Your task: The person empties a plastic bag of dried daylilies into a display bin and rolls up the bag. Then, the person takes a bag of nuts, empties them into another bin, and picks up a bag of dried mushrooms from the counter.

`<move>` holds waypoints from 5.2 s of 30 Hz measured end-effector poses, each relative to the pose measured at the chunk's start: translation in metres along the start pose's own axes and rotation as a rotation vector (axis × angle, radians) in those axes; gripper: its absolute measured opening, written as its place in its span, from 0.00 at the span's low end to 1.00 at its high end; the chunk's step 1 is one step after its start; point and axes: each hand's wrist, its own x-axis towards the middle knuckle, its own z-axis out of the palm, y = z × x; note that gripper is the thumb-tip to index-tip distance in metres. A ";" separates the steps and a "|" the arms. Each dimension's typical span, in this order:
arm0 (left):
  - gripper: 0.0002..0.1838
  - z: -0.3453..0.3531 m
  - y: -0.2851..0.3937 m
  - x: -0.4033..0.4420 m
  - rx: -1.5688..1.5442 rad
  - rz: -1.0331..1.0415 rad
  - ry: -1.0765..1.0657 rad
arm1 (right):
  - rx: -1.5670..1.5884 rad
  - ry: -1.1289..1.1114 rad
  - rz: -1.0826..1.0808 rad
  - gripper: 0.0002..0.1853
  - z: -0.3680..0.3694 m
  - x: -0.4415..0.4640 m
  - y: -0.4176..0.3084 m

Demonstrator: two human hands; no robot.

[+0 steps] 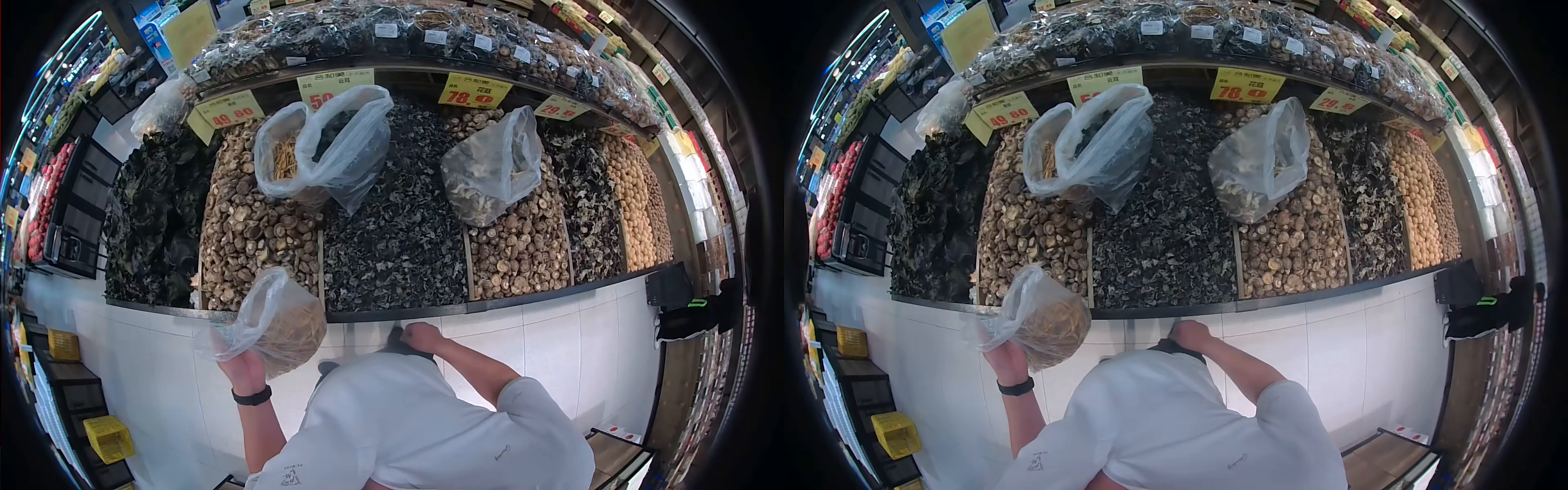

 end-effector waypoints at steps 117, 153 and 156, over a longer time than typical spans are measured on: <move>0.15 -0.826 0.748 0.779 -0.153 0.028 0.440 | 1.325 -0.744 0.133 0.24 0.472 0.578 -1.380; 0.12 -0.606 0.670 1.363 0.049 -0.375 -0.215 | 1.491 -0.222 0.018 0.20 0.215 0.990 -1.480; 0.12 -0.586 0.652 1.400 0.153 -0.322 -0.241 | 1.496 -0.177 0.033 0.19 0.172 1.015 -1.481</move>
